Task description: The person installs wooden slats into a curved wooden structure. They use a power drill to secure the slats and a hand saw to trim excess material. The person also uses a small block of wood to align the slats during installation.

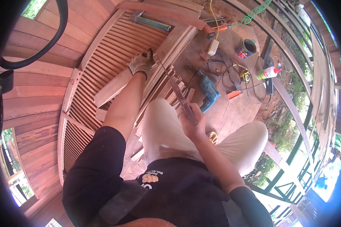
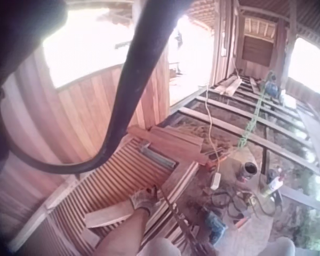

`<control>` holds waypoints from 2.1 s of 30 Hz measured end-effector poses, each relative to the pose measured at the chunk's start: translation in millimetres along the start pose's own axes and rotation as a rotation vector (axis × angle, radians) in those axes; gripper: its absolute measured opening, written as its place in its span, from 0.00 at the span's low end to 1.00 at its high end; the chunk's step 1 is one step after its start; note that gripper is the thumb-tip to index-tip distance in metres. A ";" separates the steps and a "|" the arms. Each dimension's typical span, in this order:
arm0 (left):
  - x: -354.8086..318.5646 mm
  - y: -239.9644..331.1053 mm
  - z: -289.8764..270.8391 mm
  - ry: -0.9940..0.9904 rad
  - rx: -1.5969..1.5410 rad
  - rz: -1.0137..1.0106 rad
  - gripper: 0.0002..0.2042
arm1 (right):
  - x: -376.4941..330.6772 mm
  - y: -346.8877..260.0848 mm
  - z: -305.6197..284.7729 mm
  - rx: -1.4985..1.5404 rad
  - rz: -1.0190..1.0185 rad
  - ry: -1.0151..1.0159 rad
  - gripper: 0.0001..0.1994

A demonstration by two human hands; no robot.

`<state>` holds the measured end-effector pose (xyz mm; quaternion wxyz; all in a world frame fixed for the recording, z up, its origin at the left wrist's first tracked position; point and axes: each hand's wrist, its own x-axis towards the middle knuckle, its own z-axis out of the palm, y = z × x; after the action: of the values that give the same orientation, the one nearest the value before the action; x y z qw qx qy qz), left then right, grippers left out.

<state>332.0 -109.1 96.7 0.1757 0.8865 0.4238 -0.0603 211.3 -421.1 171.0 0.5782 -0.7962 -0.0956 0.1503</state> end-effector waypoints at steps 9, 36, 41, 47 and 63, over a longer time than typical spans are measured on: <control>-2.0 -4.0 8.0 0.056 -0.011 -0.046 0.26 | 1.6 -0.6 -10.7 -0.053 -0.096 -0.076 0.06; 18.0 -17.1 30.8 0.099 0.008 0.003 0.24 | 11.2 20.1 4.2 -0.043 -0.252 -0.013 0.07; 19.8 -20.8 38.4 0.110 0.030 0.011 0.26 | 39.1 28.1 20.2 -0.008 -0.231 -0.050 0.08; 21.2 -17.4 28.6 0.063 -0.003 0.030 0.27 | 14.7 46.2 11.6 -0.052 -0.281 -0.060 0.13; 21.6 -15.3 31.9 0.108 0.002 -0.031 0.26 | 38.7 42.6 16.0 -0.032 -0.280 -0.060 0.08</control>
<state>335.2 -96.0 57.5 0.1505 0.8820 0.4463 -0.0154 241.0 -407.5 121.0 0.5775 -0.7794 -0.2253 0.0904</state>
